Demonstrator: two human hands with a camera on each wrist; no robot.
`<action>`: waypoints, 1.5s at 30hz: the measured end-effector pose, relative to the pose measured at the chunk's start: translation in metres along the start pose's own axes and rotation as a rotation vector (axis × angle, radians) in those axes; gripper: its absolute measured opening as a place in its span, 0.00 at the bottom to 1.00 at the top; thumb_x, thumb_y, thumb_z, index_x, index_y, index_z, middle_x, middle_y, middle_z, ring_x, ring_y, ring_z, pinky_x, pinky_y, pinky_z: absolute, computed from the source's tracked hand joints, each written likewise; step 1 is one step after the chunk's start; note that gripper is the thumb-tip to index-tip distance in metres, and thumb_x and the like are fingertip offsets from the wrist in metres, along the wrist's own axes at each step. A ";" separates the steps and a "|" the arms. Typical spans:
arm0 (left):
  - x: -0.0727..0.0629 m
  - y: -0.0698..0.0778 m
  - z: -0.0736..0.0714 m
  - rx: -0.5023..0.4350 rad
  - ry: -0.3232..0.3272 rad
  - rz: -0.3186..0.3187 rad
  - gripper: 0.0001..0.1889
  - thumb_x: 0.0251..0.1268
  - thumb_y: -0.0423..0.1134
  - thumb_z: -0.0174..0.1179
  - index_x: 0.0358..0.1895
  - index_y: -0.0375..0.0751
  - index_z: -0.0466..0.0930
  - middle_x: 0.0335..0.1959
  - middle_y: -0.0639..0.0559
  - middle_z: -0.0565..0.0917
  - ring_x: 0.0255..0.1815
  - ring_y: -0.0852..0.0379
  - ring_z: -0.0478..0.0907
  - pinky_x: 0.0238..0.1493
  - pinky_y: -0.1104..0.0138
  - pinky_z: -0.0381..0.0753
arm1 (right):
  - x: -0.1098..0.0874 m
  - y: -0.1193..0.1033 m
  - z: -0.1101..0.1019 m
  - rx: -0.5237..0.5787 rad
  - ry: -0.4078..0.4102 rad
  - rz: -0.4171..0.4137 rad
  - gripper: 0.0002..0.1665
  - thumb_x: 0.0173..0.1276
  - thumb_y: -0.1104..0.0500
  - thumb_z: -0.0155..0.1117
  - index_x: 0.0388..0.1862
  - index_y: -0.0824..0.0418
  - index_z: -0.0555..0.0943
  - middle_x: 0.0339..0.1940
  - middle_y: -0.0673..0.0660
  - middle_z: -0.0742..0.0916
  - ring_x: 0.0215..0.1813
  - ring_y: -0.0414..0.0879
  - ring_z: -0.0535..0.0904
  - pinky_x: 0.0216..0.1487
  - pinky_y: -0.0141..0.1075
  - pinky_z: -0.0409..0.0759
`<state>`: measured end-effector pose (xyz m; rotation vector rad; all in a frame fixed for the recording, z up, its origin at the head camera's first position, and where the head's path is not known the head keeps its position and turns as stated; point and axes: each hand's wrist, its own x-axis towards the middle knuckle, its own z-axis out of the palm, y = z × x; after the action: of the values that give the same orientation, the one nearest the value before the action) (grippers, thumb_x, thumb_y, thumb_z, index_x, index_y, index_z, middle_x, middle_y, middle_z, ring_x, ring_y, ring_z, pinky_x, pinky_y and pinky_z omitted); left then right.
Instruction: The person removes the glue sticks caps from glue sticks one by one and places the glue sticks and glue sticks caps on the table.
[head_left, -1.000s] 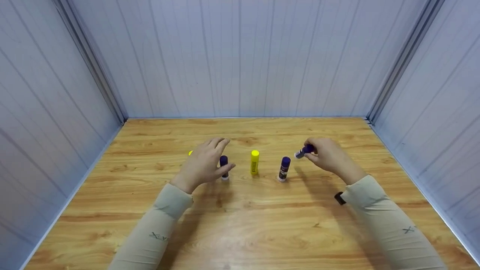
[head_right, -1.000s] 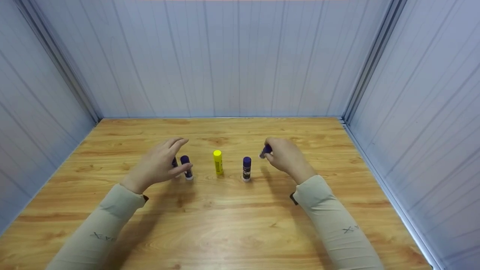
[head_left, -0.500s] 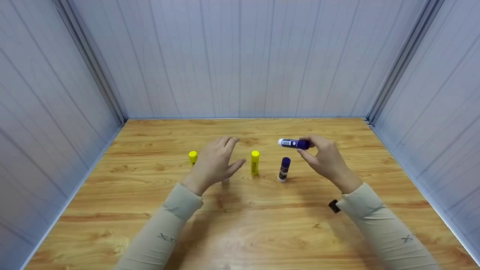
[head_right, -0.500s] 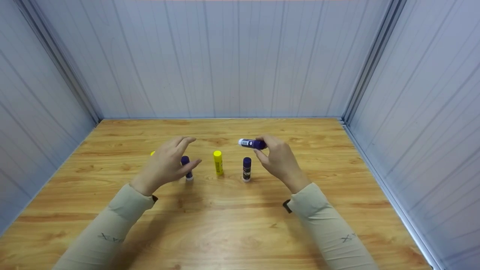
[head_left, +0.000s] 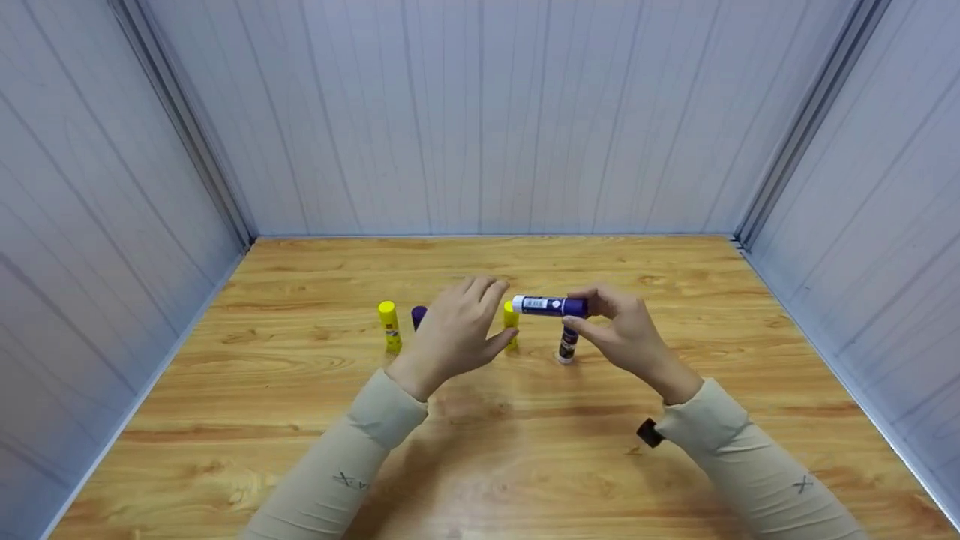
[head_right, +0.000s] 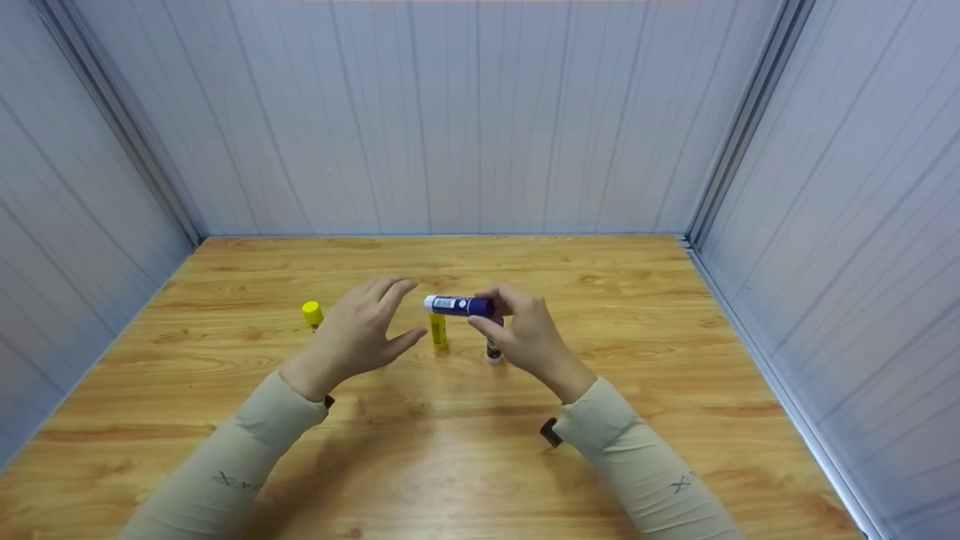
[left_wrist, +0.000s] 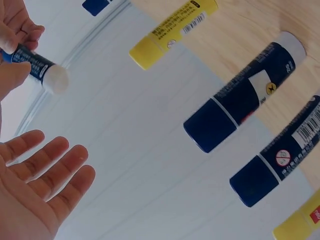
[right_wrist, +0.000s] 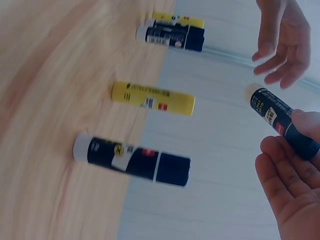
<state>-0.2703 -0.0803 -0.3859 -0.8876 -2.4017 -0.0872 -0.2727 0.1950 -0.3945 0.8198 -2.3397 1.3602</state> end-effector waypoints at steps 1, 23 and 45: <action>0.000 0.002 0.001 0.014 -0.001 0.007 0.34 0.75 0.58 0.69 0.71 0.36 0.77 0.62 0.42 0.86 0.62 0.46 0.85 0.65 0.53 0.86 | -0.001 -0.001 0.002 0.031 -0.012 0.014 0.14 0.73 0.69 0.74 0.55 0.69 0.86 0.46 0.61 0.91 0.45 0.40 0.89 0.51 0.33 0.88; 0.004 0.027 0.016 0.190 0.079 0.078 0.14 0.73 0.47 0.69 0.49 0.41 0.80 0.35 0.51 0.84 0.31 0.55 0.85 0.30 0.64 0.85 | -0.007 -0.016 0.029 0.400 -0.144 0.166 0.13 0.76 0.67 0.71 0.54 0.74 0.83 0.38 0.48 0.93 0.35 0.40 0.90 0.28 0.27 0.79; 0.002 0.028 0.020 0.324 0.141 0.081 0.13 0.72 0.42 0.68 0.29 0.47 0.76 0.17 0.58 0.74 0.15 0.64 0.53 0.11 0.69 0.68 | -0.008 -0.013 0.030 0.137 -0.170 0.051 0.21 0.70 0.63 0.79 0.59 0.67 0.85 0.48 0.60 0.93 0.41 0.39 0.89 0.41 0.32 0.85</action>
<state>-0.2643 -0.0524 -0.4047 -0.7963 -2.1651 0.2552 -0.2574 0.1663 -0.4047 0.9559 -2.4304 1.5418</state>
